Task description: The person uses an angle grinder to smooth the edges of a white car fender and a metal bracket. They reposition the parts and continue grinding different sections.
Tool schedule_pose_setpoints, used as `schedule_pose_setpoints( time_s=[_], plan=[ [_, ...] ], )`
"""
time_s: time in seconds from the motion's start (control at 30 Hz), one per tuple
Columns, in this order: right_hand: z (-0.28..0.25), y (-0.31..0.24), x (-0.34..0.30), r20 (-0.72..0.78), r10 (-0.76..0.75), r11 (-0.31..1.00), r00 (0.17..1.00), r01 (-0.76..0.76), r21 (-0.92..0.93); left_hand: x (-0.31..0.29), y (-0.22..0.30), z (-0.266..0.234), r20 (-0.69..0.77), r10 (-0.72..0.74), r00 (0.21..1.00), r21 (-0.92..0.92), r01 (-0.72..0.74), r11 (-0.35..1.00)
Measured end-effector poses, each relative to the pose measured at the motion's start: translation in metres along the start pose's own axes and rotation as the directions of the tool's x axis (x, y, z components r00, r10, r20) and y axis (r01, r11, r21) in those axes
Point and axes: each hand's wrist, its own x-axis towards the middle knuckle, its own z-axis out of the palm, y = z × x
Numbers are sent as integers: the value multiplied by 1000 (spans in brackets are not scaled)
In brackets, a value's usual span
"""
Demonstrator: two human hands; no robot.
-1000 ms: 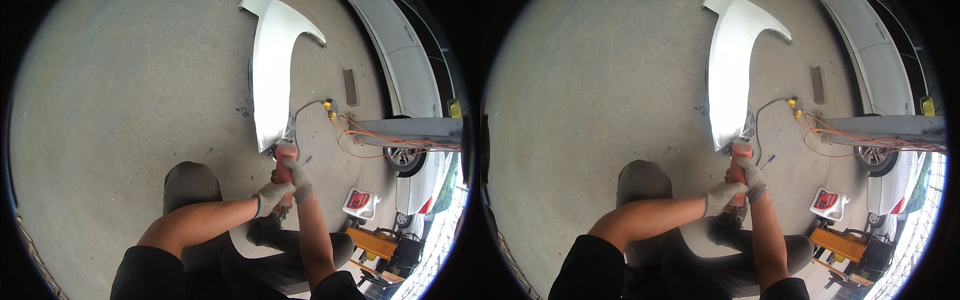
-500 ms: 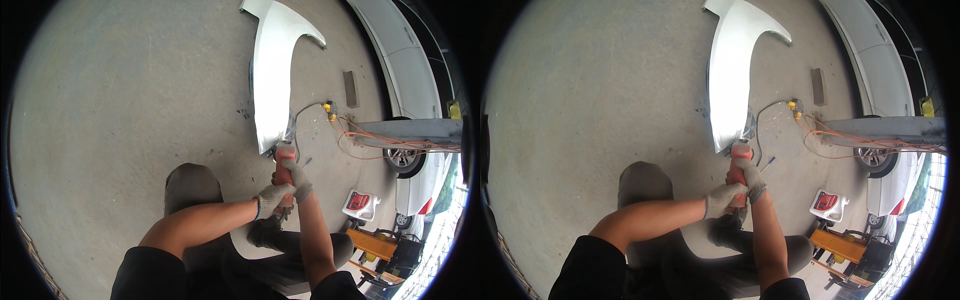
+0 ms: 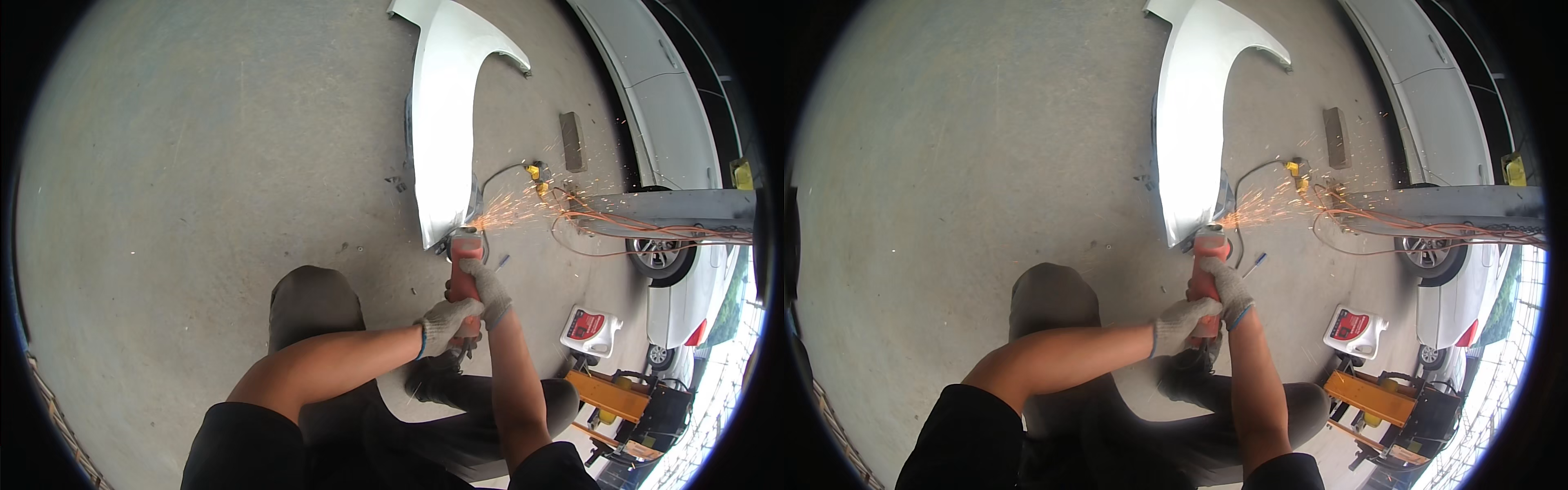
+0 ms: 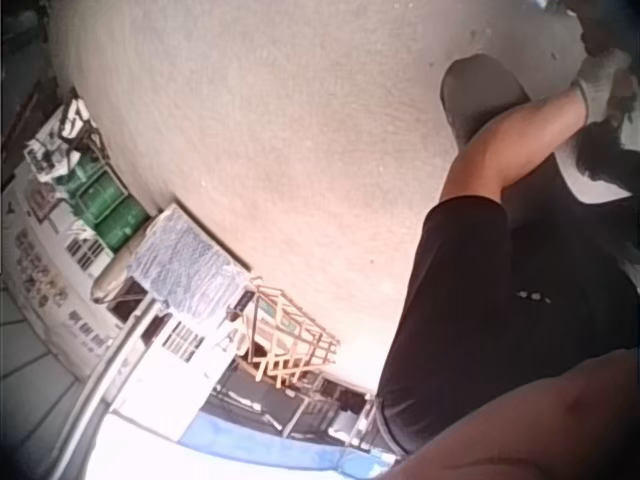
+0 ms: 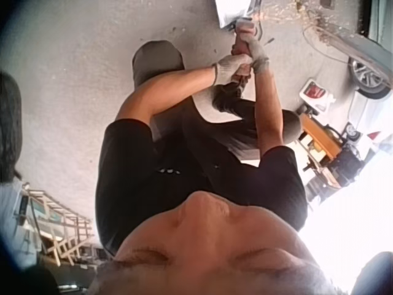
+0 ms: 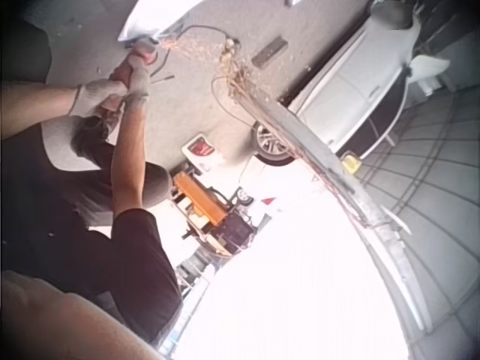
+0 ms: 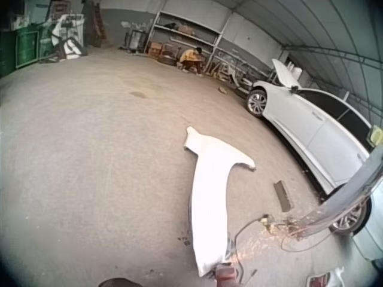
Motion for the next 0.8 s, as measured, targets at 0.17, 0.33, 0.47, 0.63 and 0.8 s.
schedule_pose_setpoints(
  time_s=[0.17,0.33,0.47,0.63,0.8],
  plan=[
    [-7,1,2,63,23,995,998,-29,94,-7,14,7,-33,-12,999,143,17,990],
    [-14,6,4,113,-11,992,994,-4,127,-5,12,7,-71,-42,997,171,54,984],
    [-12,8,4,120,7,989,993,-24,147,0,9,-1,-39,-54,998,186,61,981],
    [-6,8,0,59,12,991,998,-20,132,0,6,0,-38,-36,999,155,41,987],
    [-16,13,13,61,-11,990,998,2,139,3,7,-3,9,-42,999,178,40,983]
  ],
)
